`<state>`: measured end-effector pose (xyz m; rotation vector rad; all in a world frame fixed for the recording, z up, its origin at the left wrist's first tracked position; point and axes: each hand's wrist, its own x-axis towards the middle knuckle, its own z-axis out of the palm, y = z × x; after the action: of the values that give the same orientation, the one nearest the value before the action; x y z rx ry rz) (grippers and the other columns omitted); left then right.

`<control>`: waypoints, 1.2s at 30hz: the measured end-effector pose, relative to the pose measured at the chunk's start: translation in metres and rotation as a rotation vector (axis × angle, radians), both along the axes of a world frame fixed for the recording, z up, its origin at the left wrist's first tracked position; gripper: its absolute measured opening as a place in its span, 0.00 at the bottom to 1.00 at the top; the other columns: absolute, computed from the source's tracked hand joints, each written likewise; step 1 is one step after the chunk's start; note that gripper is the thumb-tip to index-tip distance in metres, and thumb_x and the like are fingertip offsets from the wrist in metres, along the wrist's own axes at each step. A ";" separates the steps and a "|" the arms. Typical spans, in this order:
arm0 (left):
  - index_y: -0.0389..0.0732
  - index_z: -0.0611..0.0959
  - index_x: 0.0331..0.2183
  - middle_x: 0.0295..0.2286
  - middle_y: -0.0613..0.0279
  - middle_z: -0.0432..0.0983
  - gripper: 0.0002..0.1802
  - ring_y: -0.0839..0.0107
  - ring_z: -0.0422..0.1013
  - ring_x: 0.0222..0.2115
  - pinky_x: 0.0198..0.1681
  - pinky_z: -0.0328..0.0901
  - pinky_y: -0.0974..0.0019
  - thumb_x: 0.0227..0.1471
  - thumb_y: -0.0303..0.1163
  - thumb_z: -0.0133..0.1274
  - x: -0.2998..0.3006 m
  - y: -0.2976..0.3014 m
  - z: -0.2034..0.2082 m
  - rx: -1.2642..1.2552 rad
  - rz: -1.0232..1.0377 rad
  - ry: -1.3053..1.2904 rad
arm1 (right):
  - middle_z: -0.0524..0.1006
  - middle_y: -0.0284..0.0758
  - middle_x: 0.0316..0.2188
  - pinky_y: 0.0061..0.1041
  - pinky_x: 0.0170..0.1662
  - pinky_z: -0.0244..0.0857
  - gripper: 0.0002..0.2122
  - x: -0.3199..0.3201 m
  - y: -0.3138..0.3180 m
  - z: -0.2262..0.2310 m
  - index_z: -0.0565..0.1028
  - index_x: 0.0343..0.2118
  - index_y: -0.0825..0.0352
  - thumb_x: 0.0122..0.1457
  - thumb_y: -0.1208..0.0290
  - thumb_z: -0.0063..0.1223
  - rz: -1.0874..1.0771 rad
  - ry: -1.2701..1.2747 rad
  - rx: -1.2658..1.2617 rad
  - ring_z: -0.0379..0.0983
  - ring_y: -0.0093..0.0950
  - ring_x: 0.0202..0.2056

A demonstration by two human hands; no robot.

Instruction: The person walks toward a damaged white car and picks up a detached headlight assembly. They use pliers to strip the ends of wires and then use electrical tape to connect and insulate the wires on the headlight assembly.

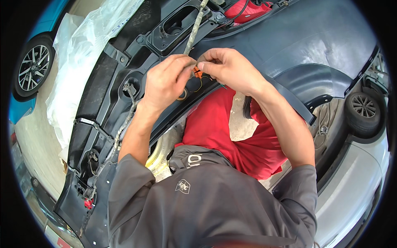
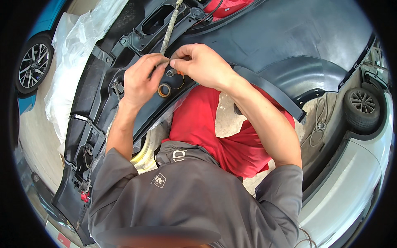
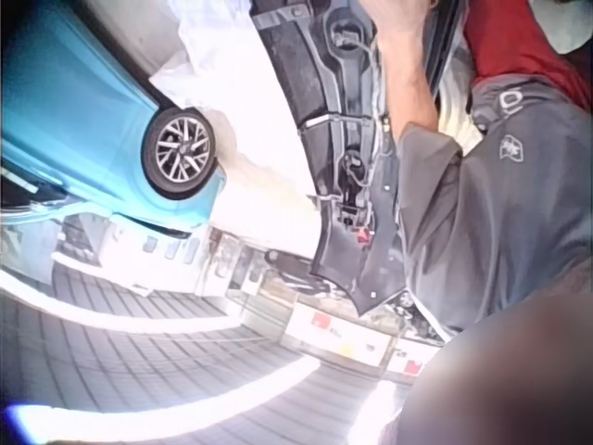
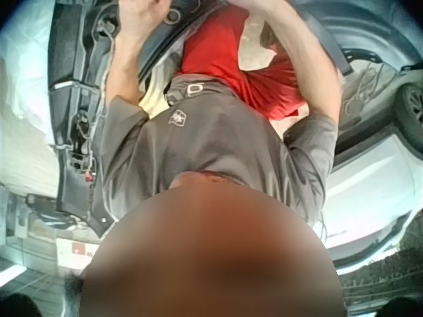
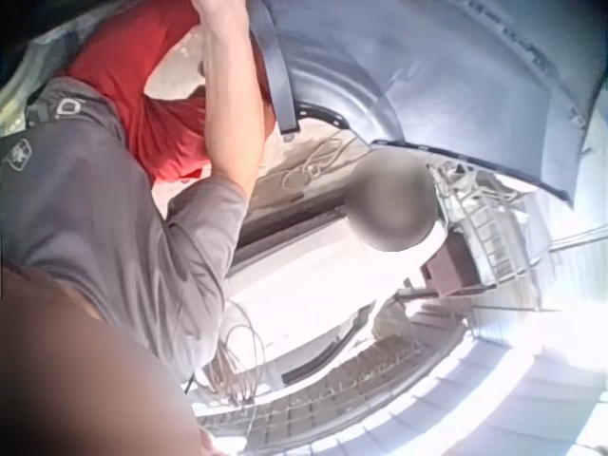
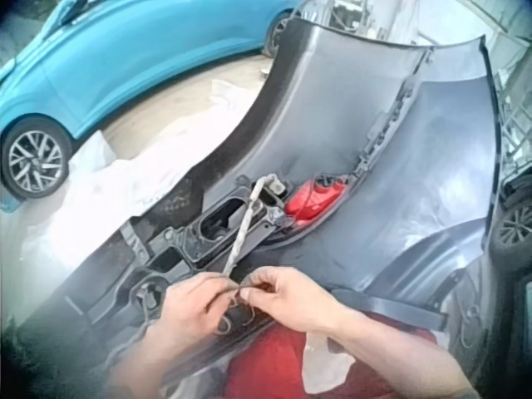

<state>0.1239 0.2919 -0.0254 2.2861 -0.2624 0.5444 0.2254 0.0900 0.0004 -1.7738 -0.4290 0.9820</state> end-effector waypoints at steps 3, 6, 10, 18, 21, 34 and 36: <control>0.35 0.87 0.40 0.34 0.56 0.84 0.08 0.63 0.82 0.31 0.35 0.76 0.66 0.57 0.19 0.64 0.004 0.002 0.003 -0.193 -0.009 0.142 | 0.80 0.38 0.39 0.36 0.40 0.77 0.12 -0.005 -0.001 0.005 0.80 0.46 0.71 0.61 0.74 0.65 0.123 -0.560 0.026 0.81 0.35 0.35; 0.32 0.87 0.42 0.34 0.60 0.84 0.06 0.74 0.81 0.32 0.35 0.75 0.70 0.62 0.21 0.63 0.002 0.001 0.009 -0.371 -0.005 0.344 | 0.74 0.35 0.37 0.38 0.34 0.77 0.11 -0.005 -0.004 -0.004 0.77 0.43 0.68 0.57 0.75 0.64 0.232 -0.979 0.021 0.79 0.38 0.35; 0.32 0.86 0.45 0.36 0.63 0.85 0.08 0.78 0.80 0.35 0.37 0.75 0.72 0.66 0.24 0.61 0.003 0.004 0.005 -0.590 0.007 0.549 | 0.72 0.34 0.34 0.33 0.32 0.77 0.08 -0.002 -0.005 -0.004 0.76 0.38 0.65 0.57 0.73 0.62 0.268 -1.175 0.043 0.79 0.34 0.35; 0.33 0.86 0.47 0.35 0.65 0.85 0.09 0.78 0.80 0.37 0.38 0.75 0.72 0.68 0.27 0.61 0.005 0.011 0.001 -0.708 -0.048 0.613 | 0.74 0.34 0.33 0.34 0.33 0.77 0.06 -0.003 -0.002 -0.011 0.79 0.38 0.65 0.60 0.71 0.61 0.216 -1.212 0.072 0.79 0.35 0.36; 0.33 0.86 0.47 0.35 0.65 0.85 0.10 0.78 0.80 0.36 0.38 0.75 0.72 0.67 0.27 0.61 0.004 0.008 0.001 -0.590 -0.043 0.517 | 0.79 0.34 0.31 0.34 0.37 0.76 0.09 -0.006 0.004 -0.014 0.83 0.41 0.69 0.67 0.69 0.58 0.035 -0.856 0.147 0.81 0.32 0.34; 0.33 0.86 0.49 0.38 0.63 0.85 0.12 0.78 0.80 0.38 0.40 0.75 0.71 0.67 0.28 0.62 0.004 0.005 0.005 -0.692 -0.011 0.583 | 0.82 0.33 0.39 0.24 0.39 0.76 0.15 -0.008 -0.002 0.008 0.75 0.56 0.69 0.69 0.76 0.62 -0.104 -0.200 0.095 0.80 0.20 0.39; 0.33 0.86 0.49 0.38 0.64 0.85 0.12 0.78 0.80 0.38 0.39 0.74 0.72 0.67 0.28 0.62 0.004 0.006 0.003 -0.687 -0.006 0.583 | 0.83 0.37 0.38 0.28 0.40 0.78 0.12 -0.009 -0.003 0.007 0.76 0.53 0.68 0.68 0.75 0.61 -0.071 -0.352 0.151 0.83 0.26 0.38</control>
<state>0.1282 0.2978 -0.0219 1.6684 0.1858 -0.0620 0.2162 0.0865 0.0074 -1.8127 -0.6381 0.5706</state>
